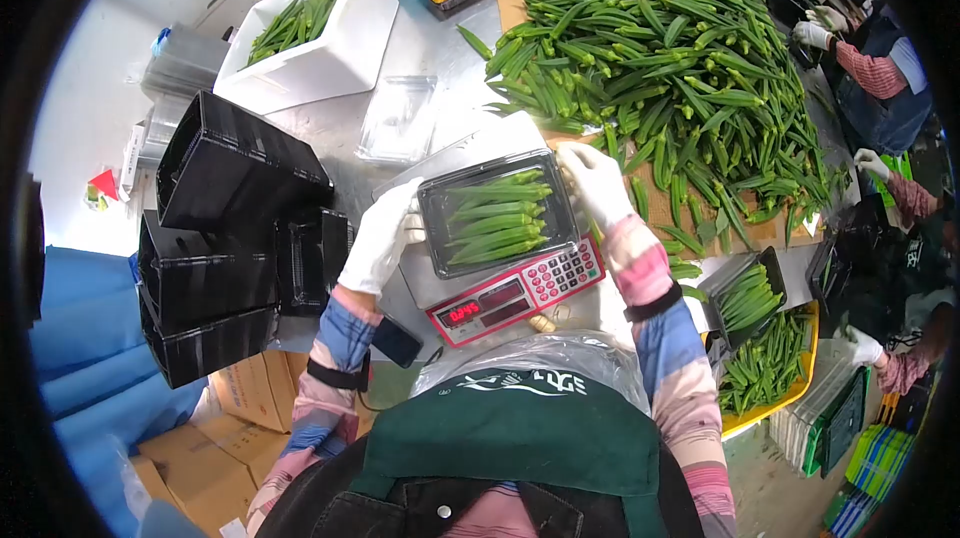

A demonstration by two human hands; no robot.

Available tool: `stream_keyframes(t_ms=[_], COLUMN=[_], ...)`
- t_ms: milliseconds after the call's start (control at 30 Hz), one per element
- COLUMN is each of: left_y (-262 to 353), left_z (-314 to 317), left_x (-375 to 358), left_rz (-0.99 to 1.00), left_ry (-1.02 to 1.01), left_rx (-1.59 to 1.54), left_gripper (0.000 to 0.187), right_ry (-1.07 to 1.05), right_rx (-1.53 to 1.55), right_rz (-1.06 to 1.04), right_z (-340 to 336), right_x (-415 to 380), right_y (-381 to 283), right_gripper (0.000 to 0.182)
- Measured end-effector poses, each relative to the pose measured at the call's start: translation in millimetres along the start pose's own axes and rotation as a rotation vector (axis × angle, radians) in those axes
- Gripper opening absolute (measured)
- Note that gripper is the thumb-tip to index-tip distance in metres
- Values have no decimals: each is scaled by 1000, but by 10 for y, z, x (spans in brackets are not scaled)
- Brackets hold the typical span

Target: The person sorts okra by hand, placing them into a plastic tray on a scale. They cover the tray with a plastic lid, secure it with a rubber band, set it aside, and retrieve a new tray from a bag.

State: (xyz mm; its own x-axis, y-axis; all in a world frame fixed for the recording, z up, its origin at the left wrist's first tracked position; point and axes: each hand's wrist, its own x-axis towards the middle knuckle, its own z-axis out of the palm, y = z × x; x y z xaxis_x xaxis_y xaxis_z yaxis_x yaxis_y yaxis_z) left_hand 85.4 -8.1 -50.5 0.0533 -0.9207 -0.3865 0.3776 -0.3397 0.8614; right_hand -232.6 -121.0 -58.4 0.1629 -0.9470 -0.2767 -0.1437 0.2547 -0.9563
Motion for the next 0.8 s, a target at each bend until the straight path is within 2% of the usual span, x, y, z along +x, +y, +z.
stream_keyframes(t_ms=[100, 200, 300, 400, 533, 600, 633, 667, 700, 733, 767, 800], left_y=[-68, -102, -86, 112, -77, -60, -64, -58, -59, 29, 94, 130], left_z=[-139, -160, -174, 17, -64, -65, -87, -123, -139, -27, 23, 55], left_x=[263, 339, 344, 225, 316, 356, 352, 362, 357, 271, 171, 47], left_rz=[-13, -134, -161, -231, -302, -370, -330, -286, -241, -194, -171, -150], left_ry=[-49, -130, -236, -331, -270, -257, -193, -132, -71, 74, 89, 106], left_rx=[68, -192, -301, -449, -531, -549, -400, -248, -97, 151, 163, 174], left_gripper=[34, 35, 33, 32, 29, 29, 29, 29, 29, 30, 29, 27], right_ry=[-103, -147, -231, -296, -339, -263, -227, -150, -75, 1, 78, 58], right_rx=[-40, 81, 96, 240, 673, 409, 275, -17, -40, -62, -84, -17], right_rz=[3, 92, 150, 87, 298, 232, 195, 220, 166, 110, 54, 105], right_z=[0, -22, -52, 0, -10, -18, -24, -86, -113, -128, -136, -214], right_x=[255, 291, 343, 288, 245, 313, 319, 314, 246, 162, 72, -38], right_y=[100, 149, 225, 148, 161, 250, 231, 193, 121, 79, 52, 63], right_gripper=[30, 26, 25, 25, 28, 28, 27, 28, 28, 28, 28, 28])
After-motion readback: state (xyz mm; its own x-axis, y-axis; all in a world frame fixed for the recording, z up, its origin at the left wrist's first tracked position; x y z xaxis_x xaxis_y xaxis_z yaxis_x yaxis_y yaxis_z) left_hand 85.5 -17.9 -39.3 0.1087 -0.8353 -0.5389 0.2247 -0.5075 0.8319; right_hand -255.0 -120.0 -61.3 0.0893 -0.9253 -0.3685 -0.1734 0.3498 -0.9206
